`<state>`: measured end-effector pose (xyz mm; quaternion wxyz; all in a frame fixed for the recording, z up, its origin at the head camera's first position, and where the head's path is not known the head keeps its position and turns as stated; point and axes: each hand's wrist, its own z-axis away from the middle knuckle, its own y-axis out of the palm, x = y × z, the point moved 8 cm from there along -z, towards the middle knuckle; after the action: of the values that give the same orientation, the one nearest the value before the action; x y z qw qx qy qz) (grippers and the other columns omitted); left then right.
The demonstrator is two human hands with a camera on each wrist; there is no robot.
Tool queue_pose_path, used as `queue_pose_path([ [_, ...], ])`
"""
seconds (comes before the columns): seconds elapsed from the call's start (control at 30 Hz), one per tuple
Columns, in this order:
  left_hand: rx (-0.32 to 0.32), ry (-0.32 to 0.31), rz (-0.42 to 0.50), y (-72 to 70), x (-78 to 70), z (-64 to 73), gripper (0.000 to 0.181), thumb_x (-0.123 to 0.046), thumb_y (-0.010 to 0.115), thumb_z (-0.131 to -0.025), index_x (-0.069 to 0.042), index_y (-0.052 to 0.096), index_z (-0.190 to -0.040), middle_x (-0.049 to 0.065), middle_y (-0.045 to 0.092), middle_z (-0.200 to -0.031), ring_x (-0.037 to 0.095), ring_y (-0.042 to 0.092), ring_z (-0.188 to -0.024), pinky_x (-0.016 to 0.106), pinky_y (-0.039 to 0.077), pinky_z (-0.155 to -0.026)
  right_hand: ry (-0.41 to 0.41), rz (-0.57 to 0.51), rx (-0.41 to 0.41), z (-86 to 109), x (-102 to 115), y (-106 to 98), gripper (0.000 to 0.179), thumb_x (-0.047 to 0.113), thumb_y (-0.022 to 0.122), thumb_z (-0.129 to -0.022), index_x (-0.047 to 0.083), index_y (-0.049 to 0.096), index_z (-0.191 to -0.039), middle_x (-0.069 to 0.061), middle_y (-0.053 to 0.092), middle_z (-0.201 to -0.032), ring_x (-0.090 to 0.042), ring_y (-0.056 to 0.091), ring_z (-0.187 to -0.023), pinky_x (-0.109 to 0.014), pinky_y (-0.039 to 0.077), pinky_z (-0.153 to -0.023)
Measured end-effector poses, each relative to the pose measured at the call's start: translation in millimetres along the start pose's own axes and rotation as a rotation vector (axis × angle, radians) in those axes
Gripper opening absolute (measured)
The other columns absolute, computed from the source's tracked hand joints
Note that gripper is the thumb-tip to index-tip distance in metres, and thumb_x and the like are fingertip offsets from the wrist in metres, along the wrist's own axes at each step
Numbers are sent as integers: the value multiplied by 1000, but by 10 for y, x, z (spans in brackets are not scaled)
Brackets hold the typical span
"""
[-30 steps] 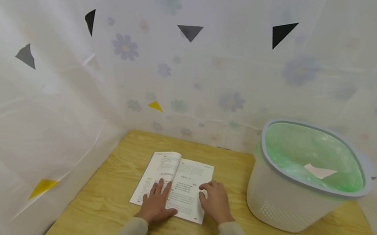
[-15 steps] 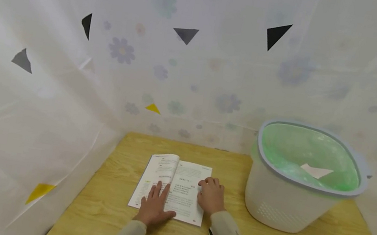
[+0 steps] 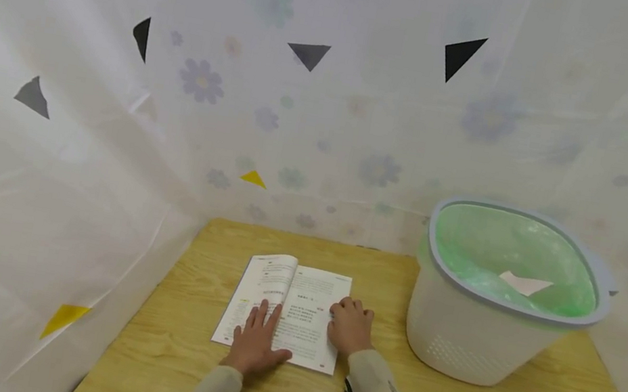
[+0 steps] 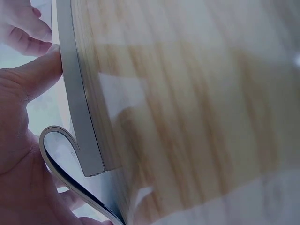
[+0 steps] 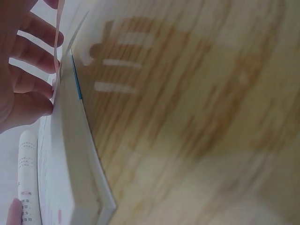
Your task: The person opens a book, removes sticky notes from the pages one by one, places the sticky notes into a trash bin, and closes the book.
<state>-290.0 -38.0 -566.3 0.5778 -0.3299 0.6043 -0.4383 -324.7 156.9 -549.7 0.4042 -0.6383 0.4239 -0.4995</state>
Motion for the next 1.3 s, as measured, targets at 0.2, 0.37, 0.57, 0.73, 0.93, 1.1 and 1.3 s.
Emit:
queue_pose_path([
  [0.2, 0, -2, -2, -14, 0, 10, 98, -52, 78, -78, -19, 30, -157, 17, 20, -166, 44, 22, -151, 76, 26, -110, -8, 8, -9, -6, -5, 24, 22, 18, 65, -88, 13, 73, -107, -8, 65, -116, -32, 55, -111, -63, 38, -94],
  [0.37, 3, -4, 2, -16, 2, 13, 98, -52, 78, -78, -19, 30, -157, 17, 19, -166, 44, 22, -151, 76, 25, -110, -15, -1, -24, 0, 4, 5, 21, 13, 64, -88, 13, 74, -106, -8, 66, -111, -31, 56, -108, -62, 37, -94],
  [0.57, 3, -7, -11, -22, 4, 10, 98, -53, 77, -78, -20, 29, -157, 17, 19, -166, 44, 21, -152, 75, 26, -110, -9, -20, -22, -11, 10, -39, 22, 7, 64, -89, 14, 76, -106, -7, 66, -107, -30, 57, -102, -63, 35, -96],
  [0.73, 12, -6, -5, -24, -6, 18, 98, -52, 77, -78, -19, 28, -157, 17, 18, -166, 44, 21, -152, 76, 25, -110, 16, -21, 20, -55, -28, -19, 25, 4, 63, -89, 16, 77, -106, -6, 66, -107, -29, 58, -99, -66, 32, -100],
  [0.93, 17, -7, -7, -12, -6, 13, 98, -52, 77, -79, -20, 28, -157, 17, 17, -167, 43, 20, -152, 75, 25, -111, 60, -44, 59, -70, -76, -4, 34, -1, 59, -88, 18, 78, -109, -7, 65, -110, -30, 55, -106, -67, 28, -104],
  [1.1, 14, -5, -9, -13, -4, 15, 98, -52, 77, -79, -20, 28, -157, 17, 18, -166, 43, 21, -152, 75, 25, -110, 63, -29, 74, -71, -80, -12, 34, -1, 59, -88, 19, 77, -110, -7, 65, -112, -30, 55, -107, -66, 29, -104],
  [1.3, 21, -10, -8, -1, -6, 18, 98, -52, 77, -79, -20, 28, -158, 16, 18, -167, 43, 20, -152, 75, 25, -111, 53, -11, 74, -63, -93, -8, 33, 0, 59, -90, 21, 77, -109, -6, 65, -110, -29, 56, -106, -66, 30, -104],
])
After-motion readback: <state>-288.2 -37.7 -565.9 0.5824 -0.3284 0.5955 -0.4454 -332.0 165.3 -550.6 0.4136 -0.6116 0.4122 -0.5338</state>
